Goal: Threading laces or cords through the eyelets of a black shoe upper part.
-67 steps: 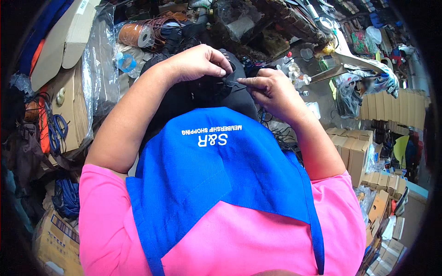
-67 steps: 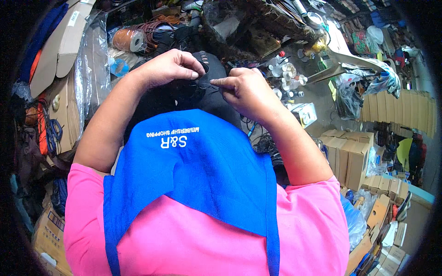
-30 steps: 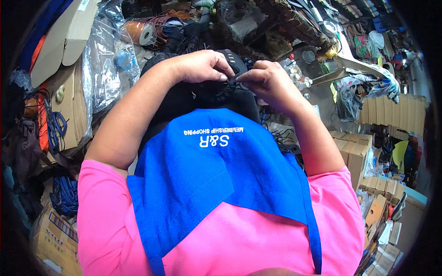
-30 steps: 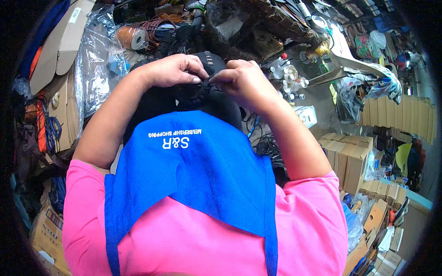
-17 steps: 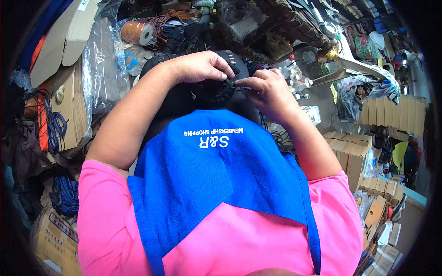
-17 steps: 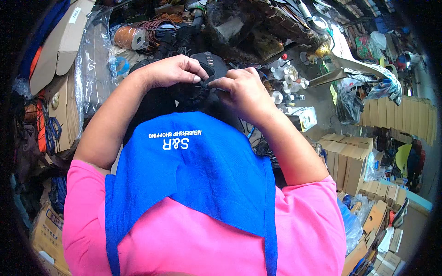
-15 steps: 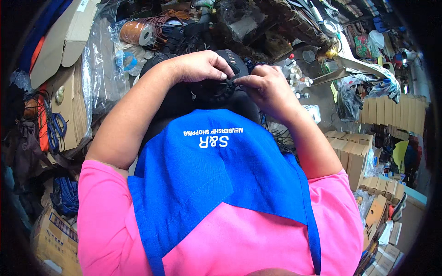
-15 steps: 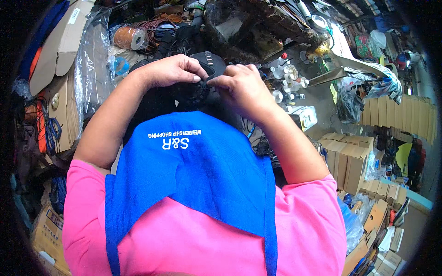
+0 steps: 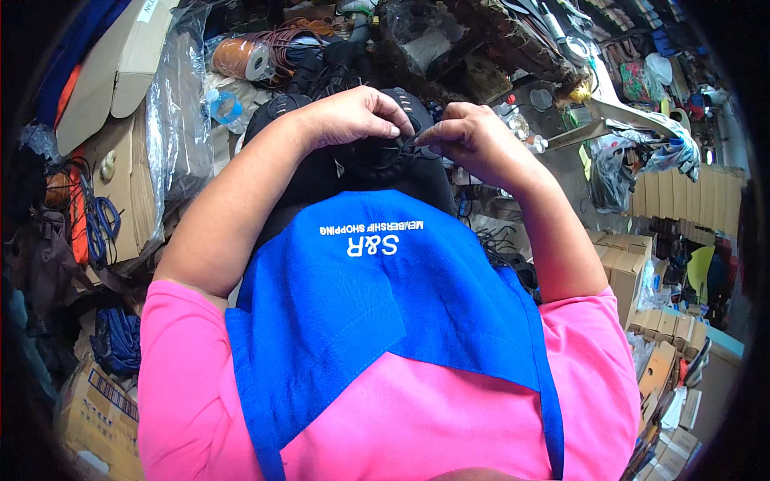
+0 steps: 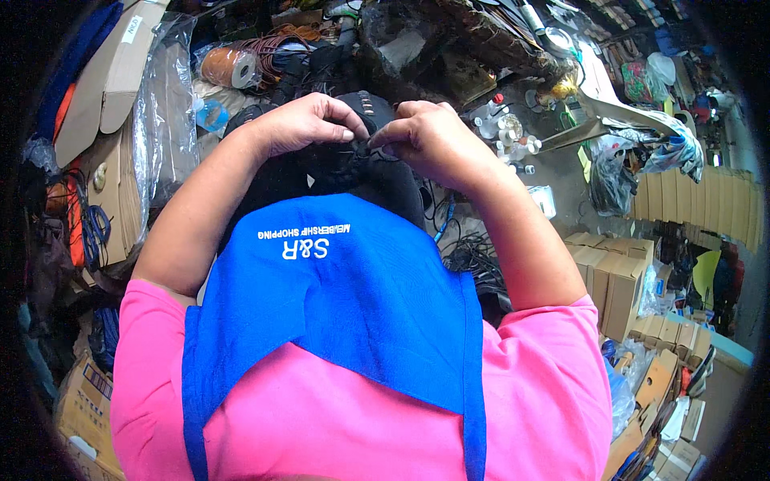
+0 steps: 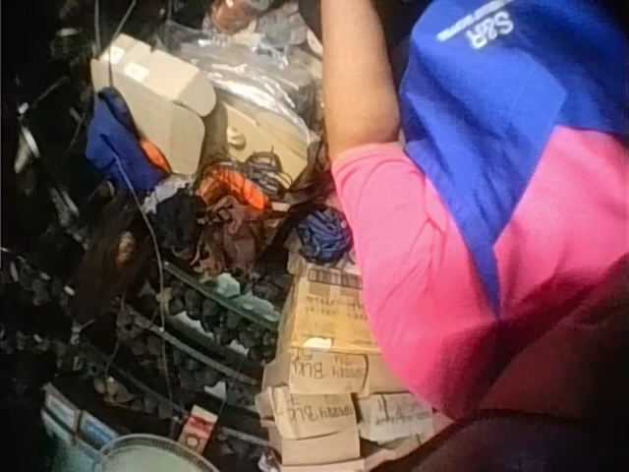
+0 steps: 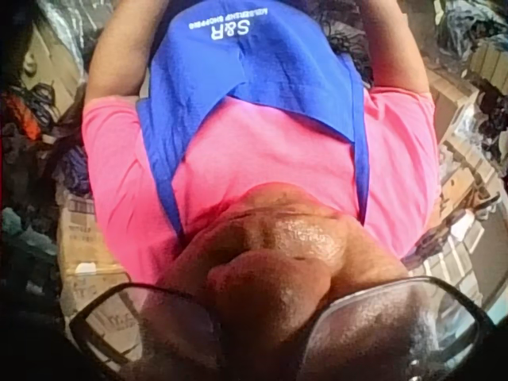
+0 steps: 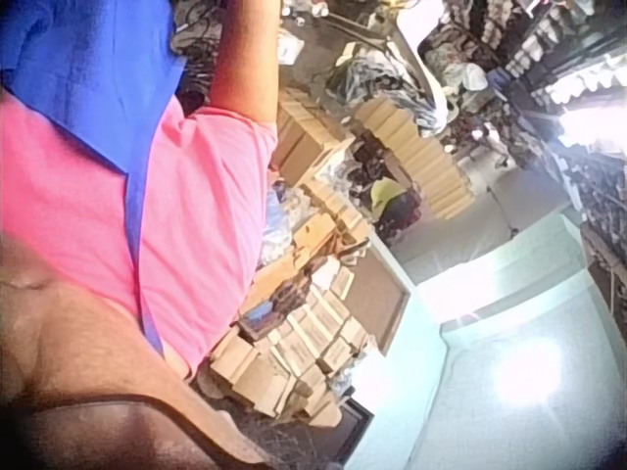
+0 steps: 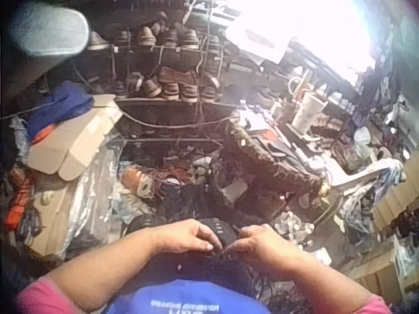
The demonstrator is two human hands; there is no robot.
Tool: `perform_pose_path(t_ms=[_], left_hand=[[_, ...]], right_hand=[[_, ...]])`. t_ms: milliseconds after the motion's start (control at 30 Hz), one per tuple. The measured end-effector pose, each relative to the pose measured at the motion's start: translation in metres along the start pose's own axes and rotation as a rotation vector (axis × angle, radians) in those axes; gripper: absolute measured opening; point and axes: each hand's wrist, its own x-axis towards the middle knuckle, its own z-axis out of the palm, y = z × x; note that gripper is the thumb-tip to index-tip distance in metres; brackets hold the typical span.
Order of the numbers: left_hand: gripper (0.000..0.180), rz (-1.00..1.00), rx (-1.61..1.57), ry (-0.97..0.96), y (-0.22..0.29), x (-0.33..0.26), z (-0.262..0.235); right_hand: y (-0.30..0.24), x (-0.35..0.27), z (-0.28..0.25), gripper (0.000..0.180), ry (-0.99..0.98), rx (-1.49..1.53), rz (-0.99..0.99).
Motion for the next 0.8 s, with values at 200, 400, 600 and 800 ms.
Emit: perform_pose_path(t_ms=[200, 400, 600, 800], left_hand=[[0.033, -0.045, -0.122, -0.076, 0.003, -0.002, -0.004], [0.035, -0.078, -0.123, -0.096, 0.004, -0.001, -0.004], [0.035, -0.101, -0.129, -0.104, 0.002, 0.0, -0.005], [0.033, -0.088, -0.152, -0.101, -0.001, -0.002, -0.007]], right_hand=[[-0.009, -0.017, 0.012, 0.023, 0.093, -0.13, -0.014], [-0.01, -0.02, 0.023, 0.021, 0.18, -0.149, -0.027], [-0.012, -0.011, 0.015, 0.015, 0.154, -0.201, -0.061], [-0.026, -0.013, 0.016, 0.014, 0.142, -0.259, -0.011]])
